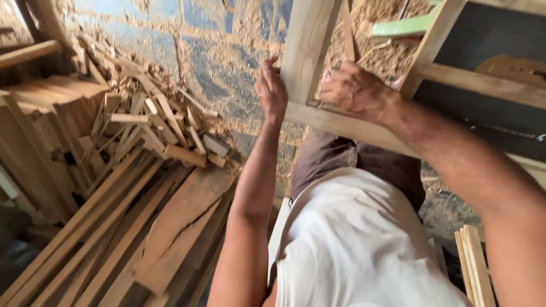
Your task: The person fits wooden slats into a frame, sands the joints with a block, and trims the edges on a table saw. They then apply a substance to a board with a tool, sand the frame edges, and carry it across the workshop.
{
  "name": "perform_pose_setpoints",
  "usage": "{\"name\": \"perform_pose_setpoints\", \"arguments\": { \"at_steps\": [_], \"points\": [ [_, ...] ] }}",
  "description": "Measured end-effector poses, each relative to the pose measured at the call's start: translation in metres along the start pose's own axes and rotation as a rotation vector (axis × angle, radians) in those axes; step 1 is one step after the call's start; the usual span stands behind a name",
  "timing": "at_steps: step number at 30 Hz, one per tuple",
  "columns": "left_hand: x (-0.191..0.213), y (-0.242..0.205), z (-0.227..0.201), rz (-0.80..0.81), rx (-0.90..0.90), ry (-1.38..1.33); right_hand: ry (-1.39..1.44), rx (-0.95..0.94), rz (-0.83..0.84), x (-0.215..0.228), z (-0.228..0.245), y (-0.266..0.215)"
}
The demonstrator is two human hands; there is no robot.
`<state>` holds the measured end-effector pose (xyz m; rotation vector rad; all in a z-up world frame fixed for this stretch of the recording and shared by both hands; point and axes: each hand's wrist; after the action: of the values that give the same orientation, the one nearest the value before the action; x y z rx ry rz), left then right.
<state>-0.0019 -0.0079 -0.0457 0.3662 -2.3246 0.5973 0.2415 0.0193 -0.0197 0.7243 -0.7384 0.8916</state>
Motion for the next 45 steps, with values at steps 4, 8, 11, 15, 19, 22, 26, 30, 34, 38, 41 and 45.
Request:
{"name": "perform_pose_setpoints", "arguments": {
  "at_steps": [4, 8, 11, 15, 19, 22, 26, 30, 34, 38, 41, 45],
  "points": [
    [-0.001, 0.004, 0.005, 0.018, -0.02, -0.069, 0.041, -0.239, 0.175, -0.015, 0.017, 0.001],
    [0.002, 0.001, 0.016, -0.017, -0.096, -0.022, -0.185, -0.107, -0.11, -0.008, 0.017, -0.035],
    [-0.001, 0.006, 0.016, -0.01, -0.146, -0.126, 0.019, -0.078, -0.249, 0.05, 0.016, -0.069],
    [-0.007, 0.011, 0.034, 0.054, -0.009, -0.309, 0.044, -0.607, -0.184, 0.133, 0.048, -0.128],
    [0.01, 0.005, 0.009, 0.082, 0.027, -0.182, 0.269, -0.866, -0.614, 0.155, 0.107, -0.207],
    [0.017, 0.006, 0.004, 0.166, -0.014, -0.312, 0.251, -1.252, -0.786, 0.153, 0.166, -0.229],
    [0.024, 0.006, -0.001, 0.206, -0.078, -0.091, 0.448, -1.413, -0.809, 0.081, 0.228, -0.27],
    [0.027, 0.01, 0.004, 0.25, 0.005, -0.074, 0.515, -1.542, -0.799, 0.039, 0.268, -0.268],
    [0.036, 0.006, -0.029, 0.311, 0.232, 0.086, 0.58, -1.535, -0.892, 0.047, 0.277, -0.254],
    [0.01, 0.062, 0.124, 0.093, -0.471, 0.566, 0.536, -1.613, -0.759, 0.045, 0.27, -0.279],
    [0.011, 0.02, 0.028, -0.105, -0.573, 0.688, 0.465, -1.447, -0.795, 0.041, 0.267, -0.311],
    [-0.011, 0.011, 0.029, -0.397, -0.472, 0.341, 0.448, -1.357, -0.758, 0.051, 0.271, -0.36]
  ]
}}
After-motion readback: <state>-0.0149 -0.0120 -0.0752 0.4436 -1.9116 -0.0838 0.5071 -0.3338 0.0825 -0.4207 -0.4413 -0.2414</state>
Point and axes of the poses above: each hand's wrist, its own y-axis towards the middle knuckle, its own x-axis out of the back of the hand, z = x × y, and after that the axes turned 10 degrees about y, right-handed
